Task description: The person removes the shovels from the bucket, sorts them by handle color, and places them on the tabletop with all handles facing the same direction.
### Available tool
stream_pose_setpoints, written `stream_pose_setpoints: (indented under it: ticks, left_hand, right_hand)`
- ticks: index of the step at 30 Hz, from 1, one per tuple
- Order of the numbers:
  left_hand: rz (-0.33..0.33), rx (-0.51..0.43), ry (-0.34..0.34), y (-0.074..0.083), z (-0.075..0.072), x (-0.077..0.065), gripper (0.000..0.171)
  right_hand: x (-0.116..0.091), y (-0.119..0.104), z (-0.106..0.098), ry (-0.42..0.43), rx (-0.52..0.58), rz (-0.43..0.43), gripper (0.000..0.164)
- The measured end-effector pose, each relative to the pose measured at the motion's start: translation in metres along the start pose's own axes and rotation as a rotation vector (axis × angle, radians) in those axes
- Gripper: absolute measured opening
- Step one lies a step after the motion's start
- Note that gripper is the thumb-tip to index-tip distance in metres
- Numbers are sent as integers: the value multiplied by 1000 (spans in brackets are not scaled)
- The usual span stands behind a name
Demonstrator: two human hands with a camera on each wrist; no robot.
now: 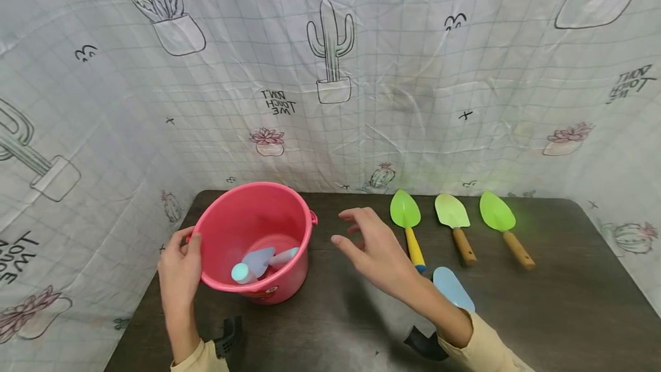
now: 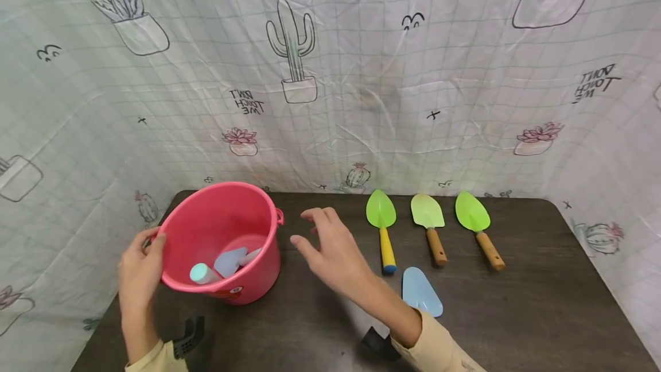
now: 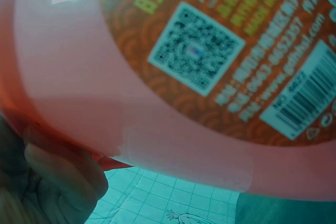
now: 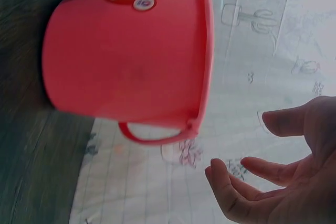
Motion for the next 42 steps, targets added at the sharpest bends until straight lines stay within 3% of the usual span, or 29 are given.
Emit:
stream_pose_setpoints:
  ticks: [13,33,42]
  left_hand:
    - [3,8,4,3,0,1,46]
    - [4,12,3,3,0,-1,45]
    - [-5,11,1,2,0,0,46]
  right_hand:
    - [8,-27,25,-45,122,-63,37]
    - [19,-42,50,-53,139,-91,32]
    - [27,-51,60,-99,169,-89,34]
Point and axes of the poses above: each hand's wrist, its own x-axis towards the middle knuckle, its own z-axis out of the palm, y = z × x, the point moved 3 cm from there along x, towards the middle knuckle, and after that the axes turned 6 degrees about z, right-handed, at the moved point
